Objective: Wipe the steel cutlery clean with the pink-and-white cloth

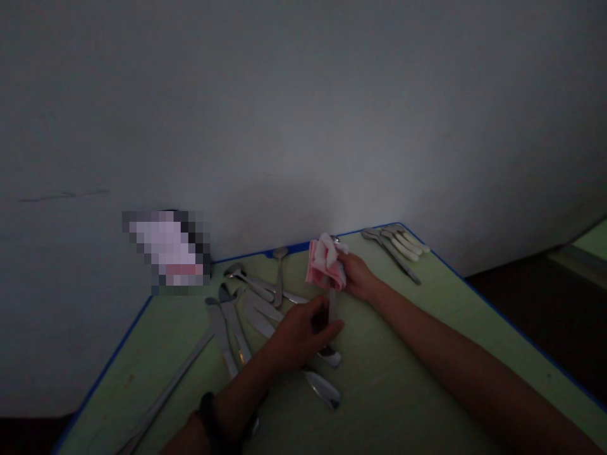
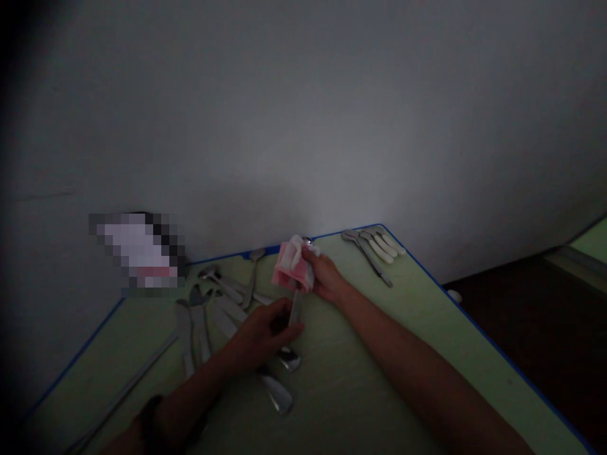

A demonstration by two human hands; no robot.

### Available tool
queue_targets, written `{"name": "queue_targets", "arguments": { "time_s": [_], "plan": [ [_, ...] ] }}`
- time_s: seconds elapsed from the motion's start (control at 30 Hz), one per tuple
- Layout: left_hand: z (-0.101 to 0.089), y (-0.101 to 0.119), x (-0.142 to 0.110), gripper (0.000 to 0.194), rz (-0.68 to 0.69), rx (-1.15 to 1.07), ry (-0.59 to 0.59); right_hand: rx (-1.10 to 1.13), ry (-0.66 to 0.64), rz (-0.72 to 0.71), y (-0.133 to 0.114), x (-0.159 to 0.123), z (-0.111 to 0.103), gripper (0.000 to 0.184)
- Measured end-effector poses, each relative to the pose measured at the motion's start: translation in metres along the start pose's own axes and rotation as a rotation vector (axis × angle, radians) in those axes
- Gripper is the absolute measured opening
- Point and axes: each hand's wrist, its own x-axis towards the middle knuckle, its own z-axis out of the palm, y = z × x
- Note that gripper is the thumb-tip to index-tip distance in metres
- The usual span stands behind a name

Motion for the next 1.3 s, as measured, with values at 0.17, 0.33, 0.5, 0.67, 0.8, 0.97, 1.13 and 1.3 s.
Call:
{"name": "queue_targets", "arguments": {
  "time_s": [0.17,0.33,0.5,0.67,0.8,0.97,1.13,1.3],
  "plan": [
    [-0.002,0.002,0.001,0.027,-0.041,-0.078,-0.006,0.056,0.053,-0.030,0.002,0.003,0.003,0.026],
    [-0.006,0.004,-0.001,0.022,-0.083,-0.209,-0.002,0.101,0.129,-0.285,0.003,0.006,0.000,0.029],
    [-0.006,0.005,-0.002,0.021,-0.086,-0.245,-0.040,0.009,0.147,-0.238,0.003,0.006,-0.003,0.032],
    [-0.006,0.007,-0.002,0.024,-0.102,-0.257,-0.057,-0.077,0.150,-0.111,0.001,0.000,0.000,0.024],
    [-0.007,0.005,-0.001,0.025,-0.069,-0.245,-0.090,-0.068,0.140,-0.131,0.000,0.001,0.000,0.024],
    [-0.009,0.001,-0.002,0.025,-0.021,-0.172,-0.113,-0.053,0.280,-0.362,0.000,0.011,-0.009,0.029],
    [-0.011,-0.001,-0.004,0.031,0.038,-0.152,-0.165,-0.146,0.236,-0.402,-0.002,0.010,-0.009,0.038],
    [-0.012,-0.001,-0.005,0.041,0.073,-0.166,-0.222,-0.287,0.338,-0.399,-0.001,0.003,-0.006,0.043]
  ]
}}
